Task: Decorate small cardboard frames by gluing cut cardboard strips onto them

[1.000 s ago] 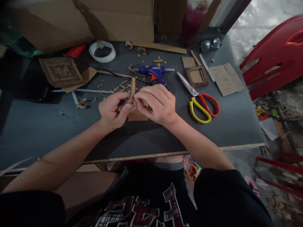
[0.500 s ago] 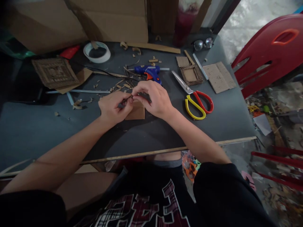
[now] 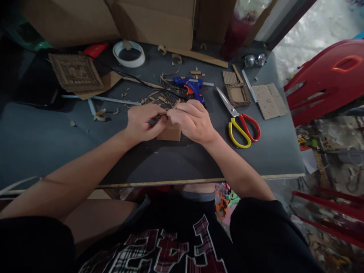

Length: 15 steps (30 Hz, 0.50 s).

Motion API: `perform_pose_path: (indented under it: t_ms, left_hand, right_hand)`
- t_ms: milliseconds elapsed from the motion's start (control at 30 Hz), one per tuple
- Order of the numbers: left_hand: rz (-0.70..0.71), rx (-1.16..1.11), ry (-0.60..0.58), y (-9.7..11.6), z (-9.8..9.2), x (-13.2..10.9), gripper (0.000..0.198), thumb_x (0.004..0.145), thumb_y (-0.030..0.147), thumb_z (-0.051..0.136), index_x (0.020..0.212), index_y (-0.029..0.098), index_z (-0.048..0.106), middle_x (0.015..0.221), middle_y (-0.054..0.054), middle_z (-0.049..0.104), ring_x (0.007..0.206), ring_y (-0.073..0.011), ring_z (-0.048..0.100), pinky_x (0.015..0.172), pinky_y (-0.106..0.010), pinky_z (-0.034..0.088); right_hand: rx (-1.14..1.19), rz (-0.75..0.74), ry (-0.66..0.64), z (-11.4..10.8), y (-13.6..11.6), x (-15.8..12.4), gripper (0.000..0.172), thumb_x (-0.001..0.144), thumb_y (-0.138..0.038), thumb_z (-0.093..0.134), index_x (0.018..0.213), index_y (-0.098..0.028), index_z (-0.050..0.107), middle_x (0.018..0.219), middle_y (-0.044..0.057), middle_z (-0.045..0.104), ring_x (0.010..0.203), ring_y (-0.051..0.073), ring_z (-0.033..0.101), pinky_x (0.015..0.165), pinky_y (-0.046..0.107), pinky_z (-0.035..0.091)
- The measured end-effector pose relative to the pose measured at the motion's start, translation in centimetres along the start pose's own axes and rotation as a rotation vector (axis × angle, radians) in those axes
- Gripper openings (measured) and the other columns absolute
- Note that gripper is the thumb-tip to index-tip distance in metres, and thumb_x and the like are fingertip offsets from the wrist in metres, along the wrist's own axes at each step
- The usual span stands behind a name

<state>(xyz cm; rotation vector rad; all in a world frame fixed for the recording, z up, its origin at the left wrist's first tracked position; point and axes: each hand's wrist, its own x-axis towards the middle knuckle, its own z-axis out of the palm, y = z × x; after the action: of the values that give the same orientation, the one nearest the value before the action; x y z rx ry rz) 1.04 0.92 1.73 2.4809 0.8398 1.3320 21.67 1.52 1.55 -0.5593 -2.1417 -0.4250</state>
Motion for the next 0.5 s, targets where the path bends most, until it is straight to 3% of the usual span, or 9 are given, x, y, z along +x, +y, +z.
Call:
perform_pose_path:
  t_ms: [233,400,500]
  left_hand:
    - [-0.022,-0.065,-0.014,0.11,-0.12,0.19,0.016,0.089,0.024,0.052,0.078,0.02,0.063,0.064,0.0,0.063,0.057,-0.011,0.057,0.056,-0.025,0.042]
    - [-0.165,-0.191,-0.089,0.18,-0.47,0.53,0.021,0.086,0.027,0.053,0.068,0.02,0.061,0.059,0.001,0.06,0.055,-0.0104,0.054,0.055,-0.024,0.04]
    - [-0.298,-0.353,-0.117,0.25,-0.53,0.76,0.023,0.084,0.028,0.056,0.063,0.019,0.06,0.054,0.002,0.06,0.053,-0.0098,0.054,0.054,-0.024,0.039]
  right_hand:
    - [0.07,-0.065,0.053,-0.02,-0.39,0.81,0.012,0.097,-0.016,0.052,0.102,-0.027,0.053,0.093,-0.003,0.071,0.09,0.012,0.067,0.082,0.031,0.055]
    - [0.164,-0.009,-0.13,0.12,-0.1,0.33,0.016,0.101,-0.019,0.042,0.099,-0.028,0.054,0.101,-0.002,0.072,0.099,0.013,0.067,0.089,0.035,0.055]
    - [0.17,0.013,-0.171,0.28,-0.32,0.09,0.019,0.103,-0.022,0.038,0.095,-0.028,0.054,0.099,-0.001,0.072,0.099,0.014,0.066,0.09,0.036,0.056]
